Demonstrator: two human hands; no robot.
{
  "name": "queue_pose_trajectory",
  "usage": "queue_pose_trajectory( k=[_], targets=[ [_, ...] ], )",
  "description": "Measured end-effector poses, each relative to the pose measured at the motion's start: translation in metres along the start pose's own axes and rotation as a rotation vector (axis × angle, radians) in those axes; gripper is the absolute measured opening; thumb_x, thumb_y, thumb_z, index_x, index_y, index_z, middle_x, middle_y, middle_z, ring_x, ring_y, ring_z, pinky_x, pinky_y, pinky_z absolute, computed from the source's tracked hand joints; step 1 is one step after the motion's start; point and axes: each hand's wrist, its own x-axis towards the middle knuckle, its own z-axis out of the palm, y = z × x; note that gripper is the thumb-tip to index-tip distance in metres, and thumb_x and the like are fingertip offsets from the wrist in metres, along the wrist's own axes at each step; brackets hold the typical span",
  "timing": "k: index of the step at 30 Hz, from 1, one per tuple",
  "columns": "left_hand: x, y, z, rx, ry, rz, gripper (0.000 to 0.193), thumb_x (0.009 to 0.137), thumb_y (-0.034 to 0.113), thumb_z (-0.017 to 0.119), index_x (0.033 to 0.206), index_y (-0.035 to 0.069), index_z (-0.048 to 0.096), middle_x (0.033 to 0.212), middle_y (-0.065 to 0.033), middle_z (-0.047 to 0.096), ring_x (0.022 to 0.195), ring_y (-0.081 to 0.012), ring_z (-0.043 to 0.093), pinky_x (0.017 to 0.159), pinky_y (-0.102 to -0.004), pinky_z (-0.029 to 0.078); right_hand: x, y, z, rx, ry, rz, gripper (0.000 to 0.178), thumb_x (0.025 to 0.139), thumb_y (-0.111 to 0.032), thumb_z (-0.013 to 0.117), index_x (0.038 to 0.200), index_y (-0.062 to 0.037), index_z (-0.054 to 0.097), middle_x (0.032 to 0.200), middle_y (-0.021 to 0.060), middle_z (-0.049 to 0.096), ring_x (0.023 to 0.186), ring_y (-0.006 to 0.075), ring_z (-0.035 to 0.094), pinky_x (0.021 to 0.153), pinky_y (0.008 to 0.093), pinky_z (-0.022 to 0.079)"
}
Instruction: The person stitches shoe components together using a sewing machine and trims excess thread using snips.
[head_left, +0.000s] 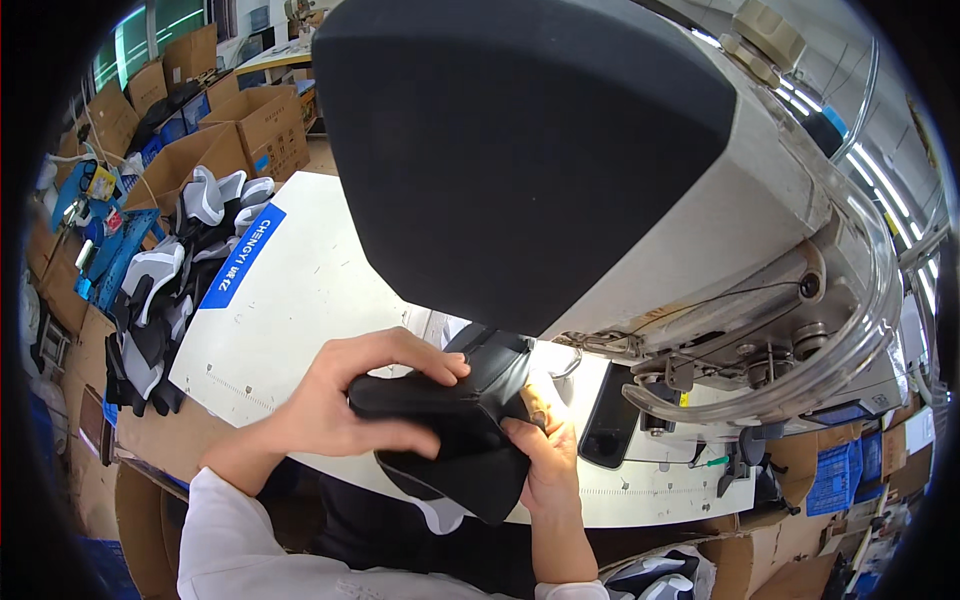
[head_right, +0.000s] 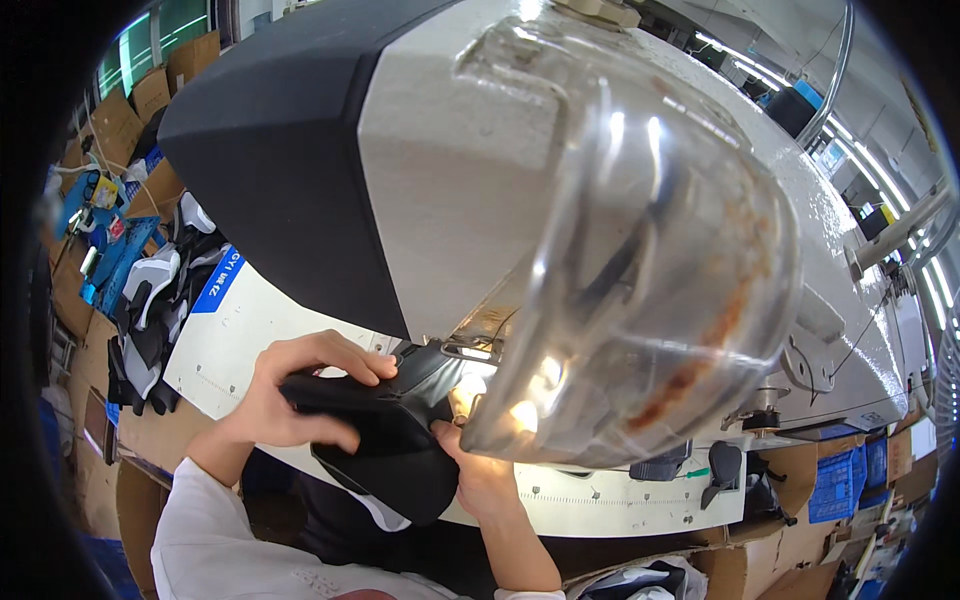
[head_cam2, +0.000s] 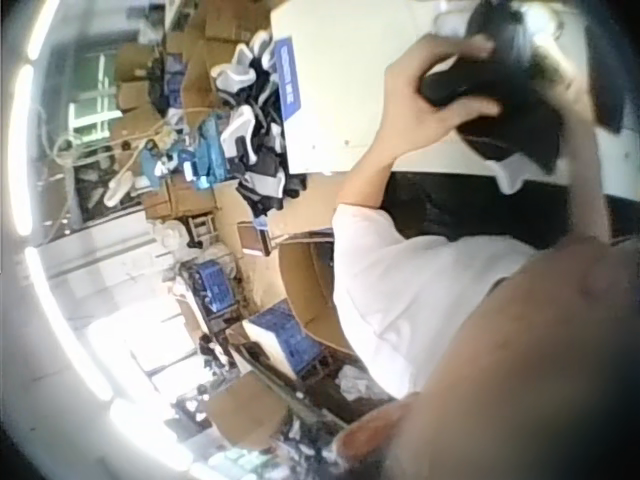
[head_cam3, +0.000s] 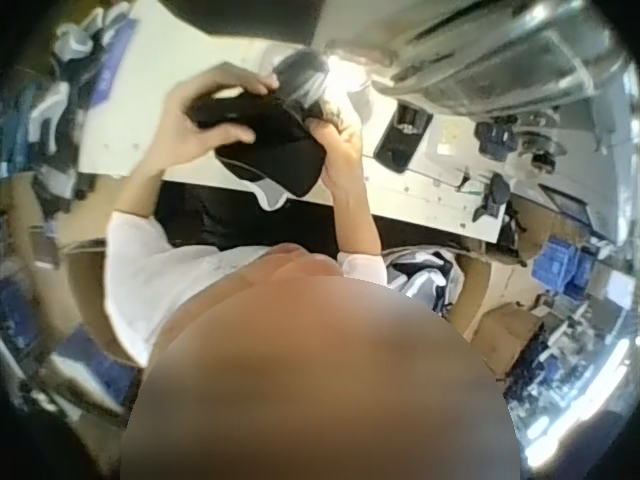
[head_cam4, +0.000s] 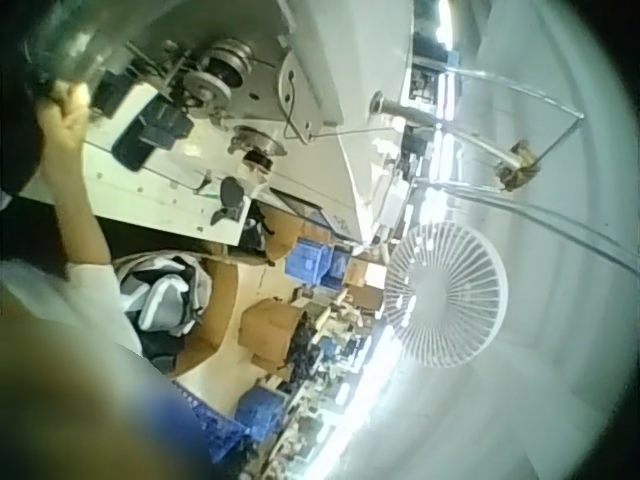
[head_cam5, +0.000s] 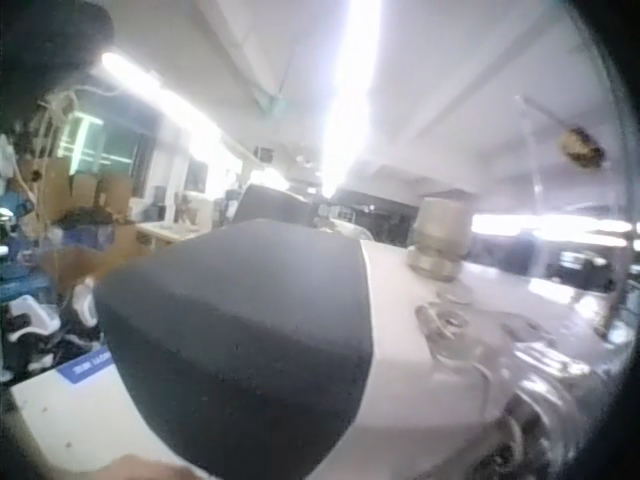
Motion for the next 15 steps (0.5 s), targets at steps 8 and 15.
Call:
queue_pose_trajectory(
  k=[8, 15],
  targets=[
    [0.006, -0.001, -0.018, 0.058, -0.03, -0.199, 0.018, 0.08, 0.006, 0.072, 0.097, 0.001, 0.069, 0.093, -0.0086, 0.071, 0.09, -0.0169, 0.066, 0.083, -0.0295, 0.049, 0.004, -0.034, -0.012, -0.258, -0.058, -0.122, 0.021, 0.079, 0.002, 0.073, 0.095, -0.0019, 0.059, 0.087, -0.0018, 0.053, 0.079, 0.007, 0.05, 0.069, 0.0227, 0.042],
    [0.0, -0.013, -0.036, -0.022, -0.107, -0.239, 0.022, 0.085, 0.009, 0.069, 0.105, 0.0, 0.066, 0.094, -0.0064, 0.069, 0.087, -0.0121, 0.061, 0.082, -0.0282, 0.048, 0.004, -0.035, 0.01, -0.258, -0.05, -0.213, 0.015, 0.082, 0.001, 0.071, 0.089, -0.0026, 0.059, 0.082, 0.0001, 0.057, 0.074, 0.0055, 0.053, 0.066, 0.0198, 0.043]
  ],
)
